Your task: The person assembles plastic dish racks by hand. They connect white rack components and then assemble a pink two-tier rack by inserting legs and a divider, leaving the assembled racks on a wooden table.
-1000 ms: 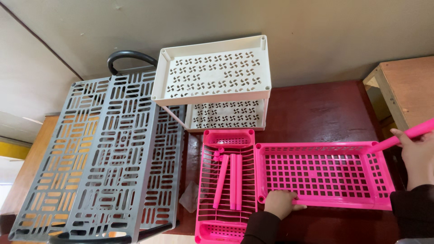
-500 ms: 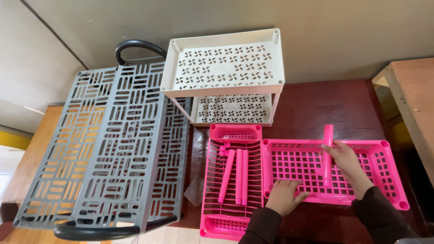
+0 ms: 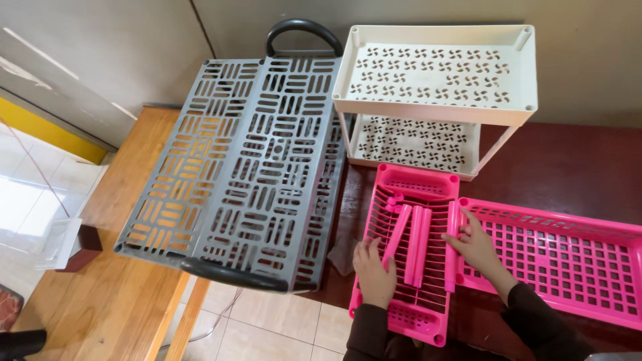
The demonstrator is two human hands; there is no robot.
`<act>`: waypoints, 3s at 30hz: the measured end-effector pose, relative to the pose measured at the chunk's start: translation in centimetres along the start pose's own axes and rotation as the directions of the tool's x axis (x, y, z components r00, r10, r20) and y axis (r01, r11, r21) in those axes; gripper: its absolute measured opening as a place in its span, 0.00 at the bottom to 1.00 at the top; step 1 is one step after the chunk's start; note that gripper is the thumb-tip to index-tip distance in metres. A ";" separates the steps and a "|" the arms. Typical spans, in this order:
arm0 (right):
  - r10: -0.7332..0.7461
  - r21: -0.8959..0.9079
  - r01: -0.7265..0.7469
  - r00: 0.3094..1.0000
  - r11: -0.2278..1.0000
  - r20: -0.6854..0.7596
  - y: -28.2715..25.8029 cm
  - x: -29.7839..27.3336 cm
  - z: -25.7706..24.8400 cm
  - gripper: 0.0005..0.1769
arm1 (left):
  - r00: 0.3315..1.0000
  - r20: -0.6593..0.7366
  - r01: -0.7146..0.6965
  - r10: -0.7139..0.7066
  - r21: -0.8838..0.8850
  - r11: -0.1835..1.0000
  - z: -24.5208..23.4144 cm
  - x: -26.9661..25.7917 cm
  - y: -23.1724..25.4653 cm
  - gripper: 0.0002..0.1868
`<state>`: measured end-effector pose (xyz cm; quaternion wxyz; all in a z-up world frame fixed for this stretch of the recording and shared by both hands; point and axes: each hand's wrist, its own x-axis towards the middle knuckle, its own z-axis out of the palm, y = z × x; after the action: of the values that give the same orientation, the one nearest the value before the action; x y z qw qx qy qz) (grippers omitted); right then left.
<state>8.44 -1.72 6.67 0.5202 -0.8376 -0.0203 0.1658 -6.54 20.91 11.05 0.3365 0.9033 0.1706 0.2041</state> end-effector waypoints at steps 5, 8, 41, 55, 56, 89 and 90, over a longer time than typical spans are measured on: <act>-0.002 -0.335 -0.008 1.000 0.942 -0.031 -0.9 -0.9 3.0 0.55 | 0.963 0.171 0.229 -0.206 -0.130 0.965 -3.1 -0.2 -4.2 0.30; 0.061 -0.441 -0.060 0.998 0.895 -0.013 -1.0 -1.1 4.1 0.53 | 0.902 0.316 0.370 -0.296 -0.208 0.906 -4.0 -0.3 -5.0 0.29; -0.412 -0.666 0.334 0.910 0.667 0.045 2.5 -0.5 11.5 0.27 | 0.818 0.560 -0.251 0.129 0.147 0.957 -0.8 -0.3 -5.6 0.16; -0.422 -0.553 0.326 0.905 0.767 -0.052 1.6 0.1 8.0 0.22 | 0.856 0.473 0.379 -0.209 -0.299 0.876 -2.2 1.8 -7.9 0.32; -0.440 -0.511 0.345 0.895 0.787 -0.073 1.5 0.4 7.5 0.21 | 0.876 0.439 0.359 -0.199 -0.320 0.877 -2.1 1.9 -8.1 0.32; 0.303 0.602 -0.024 0.880 0.798 -0.366 7.0 -4.3 -7.6 0.27 | 0.767 0.629 0.258 0.130 -0.487 0.834 -2.3 9.5 -3.0 0.31; 0.272 0.598 0.017 0.879 0.802 -0.391 7.4 -4.8 -8.1 0.26 | 0.771 0.623 0.282 0.131 -0.520 0.806 -1.5 9.3 -3.1 0.30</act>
<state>5.30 -13.09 4.64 0.7289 -0.6507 0.2129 -0.0026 0.21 28.12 12.35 0.6436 0.7607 0.0143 -0.0832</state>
